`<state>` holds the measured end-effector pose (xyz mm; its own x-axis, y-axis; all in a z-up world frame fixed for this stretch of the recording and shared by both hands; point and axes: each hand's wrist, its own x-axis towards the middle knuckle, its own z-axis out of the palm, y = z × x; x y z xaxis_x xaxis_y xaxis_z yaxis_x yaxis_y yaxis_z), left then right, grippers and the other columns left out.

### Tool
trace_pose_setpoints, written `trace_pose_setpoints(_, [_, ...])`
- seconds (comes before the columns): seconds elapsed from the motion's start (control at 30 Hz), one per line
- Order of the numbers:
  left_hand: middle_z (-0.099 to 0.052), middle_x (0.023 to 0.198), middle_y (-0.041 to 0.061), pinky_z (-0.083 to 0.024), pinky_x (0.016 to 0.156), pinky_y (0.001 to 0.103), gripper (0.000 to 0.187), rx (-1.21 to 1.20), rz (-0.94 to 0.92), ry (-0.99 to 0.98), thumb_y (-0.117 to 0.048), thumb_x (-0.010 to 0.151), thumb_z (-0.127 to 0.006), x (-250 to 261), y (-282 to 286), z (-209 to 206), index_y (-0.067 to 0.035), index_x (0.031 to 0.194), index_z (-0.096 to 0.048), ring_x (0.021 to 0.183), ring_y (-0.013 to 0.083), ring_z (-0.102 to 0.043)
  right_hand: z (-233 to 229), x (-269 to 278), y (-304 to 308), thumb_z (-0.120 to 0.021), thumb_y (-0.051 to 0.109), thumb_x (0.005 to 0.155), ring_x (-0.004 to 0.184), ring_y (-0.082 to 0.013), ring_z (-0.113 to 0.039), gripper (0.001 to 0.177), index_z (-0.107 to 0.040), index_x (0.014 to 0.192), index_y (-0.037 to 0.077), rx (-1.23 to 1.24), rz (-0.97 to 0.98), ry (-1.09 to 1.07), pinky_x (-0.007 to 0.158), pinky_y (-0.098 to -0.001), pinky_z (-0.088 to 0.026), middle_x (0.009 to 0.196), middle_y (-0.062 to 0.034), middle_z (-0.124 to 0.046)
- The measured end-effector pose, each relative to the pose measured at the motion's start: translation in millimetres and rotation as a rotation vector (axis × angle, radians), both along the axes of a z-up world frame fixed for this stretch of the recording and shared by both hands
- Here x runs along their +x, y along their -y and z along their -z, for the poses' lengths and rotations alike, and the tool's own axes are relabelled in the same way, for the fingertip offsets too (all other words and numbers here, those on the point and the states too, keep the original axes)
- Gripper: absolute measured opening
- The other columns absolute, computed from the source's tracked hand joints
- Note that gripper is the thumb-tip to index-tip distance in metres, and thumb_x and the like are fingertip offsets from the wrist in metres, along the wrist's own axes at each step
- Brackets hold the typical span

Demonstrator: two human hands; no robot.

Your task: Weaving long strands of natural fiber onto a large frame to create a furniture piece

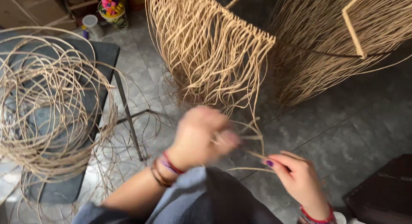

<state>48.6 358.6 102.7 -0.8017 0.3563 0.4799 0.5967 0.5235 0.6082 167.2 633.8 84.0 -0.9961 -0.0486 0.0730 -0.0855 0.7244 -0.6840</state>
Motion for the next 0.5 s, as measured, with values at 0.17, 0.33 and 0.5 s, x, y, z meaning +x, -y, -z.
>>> trace_pose_setpoints(0.17, [-0.069,0.081,0.008,-0.051,0.040,0.050,0.033,-0.352,0.545,0.065,-0.041,0.107,-0.044,48,-78,26,-0.009,0.109,-0.052,0.054,0.0347,-0.069,-15,-2,-4,-0.060,0.009,0.094,0.060,-0.0167,-0.060,0.015,-0.071,0.085,0.009,0.127,-0.150,-0.071,0.060,-0.0328,-0.046,0.070,-0.0019,-0.061])
trace_pose_setpoints(0.33, [-0.070,0.075,0.001,-0.051,0.041,0.044,0.014,-0.511,0.320,0.142,-0.020,0.094,-0.055,1,-27,45,-0.016,0.107,-0.058,0.057,0.0264,-0.070,-27,34,-74,-0.063,0.010,0.094,0.088,-0.0112,-0.073,0.020,-0.082,0.098,0.011,0.093,0.173,0.002,0.081,-0.0249,-0.052,0.098,0.0017,-0.080])
trace_pose_setpoints(0.5, [-0.067,0.063,0.004,-0.050,0.045,0.048,0.019,-0.509,-0.045,0.006,-0.030,0.104,-0.061,-14,10,80,-0.015,0.095,-0.054,0.051,0.0314,-0.067,-15,39,-112,-0.066,0.013,0.097,0.084,-0.0050,-0.070,0.017,-0.083,0.096,0.013,0.212,0.273,-0.005,0.075,-0.0224,-0.048,0.097,0.0087,-0.080])
